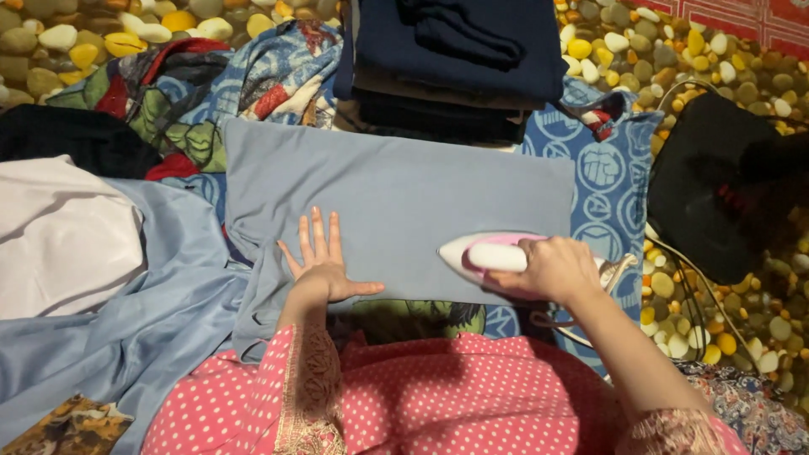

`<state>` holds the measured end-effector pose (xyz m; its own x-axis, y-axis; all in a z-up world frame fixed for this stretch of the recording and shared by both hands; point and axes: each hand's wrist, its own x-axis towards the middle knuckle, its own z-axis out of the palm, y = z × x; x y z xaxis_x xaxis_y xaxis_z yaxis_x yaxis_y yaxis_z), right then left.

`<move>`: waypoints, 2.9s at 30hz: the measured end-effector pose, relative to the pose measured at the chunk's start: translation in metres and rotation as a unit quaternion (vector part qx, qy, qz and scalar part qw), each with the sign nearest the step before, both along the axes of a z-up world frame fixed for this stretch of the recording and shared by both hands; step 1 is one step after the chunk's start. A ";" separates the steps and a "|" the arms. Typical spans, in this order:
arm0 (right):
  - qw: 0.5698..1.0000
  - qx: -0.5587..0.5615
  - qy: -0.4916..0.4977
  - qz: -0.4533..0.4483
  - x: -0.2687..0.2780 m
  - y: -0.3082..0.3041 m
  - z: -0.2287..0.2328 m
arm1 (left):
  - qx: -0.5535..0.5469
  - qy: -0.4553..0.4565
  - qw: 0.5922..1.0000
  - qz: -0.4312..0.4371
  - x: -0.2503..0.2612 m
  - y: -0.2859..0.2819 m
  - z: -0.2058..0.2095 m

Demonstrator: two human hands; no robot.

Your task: Ironing a blue t-shirt and folding it on the floor.

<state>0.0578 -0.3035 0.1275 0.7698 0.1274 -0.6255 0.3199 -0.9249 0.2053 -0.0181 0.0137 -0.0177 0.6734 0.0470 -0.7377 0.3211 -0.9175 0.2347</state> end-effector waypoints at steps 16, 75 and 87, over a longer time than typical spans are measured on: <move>0.999 0.046 -0.013 -0.001 -0.015 -0.023 0.011 | 0.021 0.018 1.000 -0.005 0.001 -0.003 0.008; 0.998 -0.010 0.031 0.056 0.001 -0.152 -0.007 | 0.037 0.020 0.999 0.004 0.002 -0.007 0.014; 0.987 0.108 -0.099 0.064 -0.005 0.022 0.046 | 0.000 -0.031 0.999 0.014 -0.003 -0.004 0.011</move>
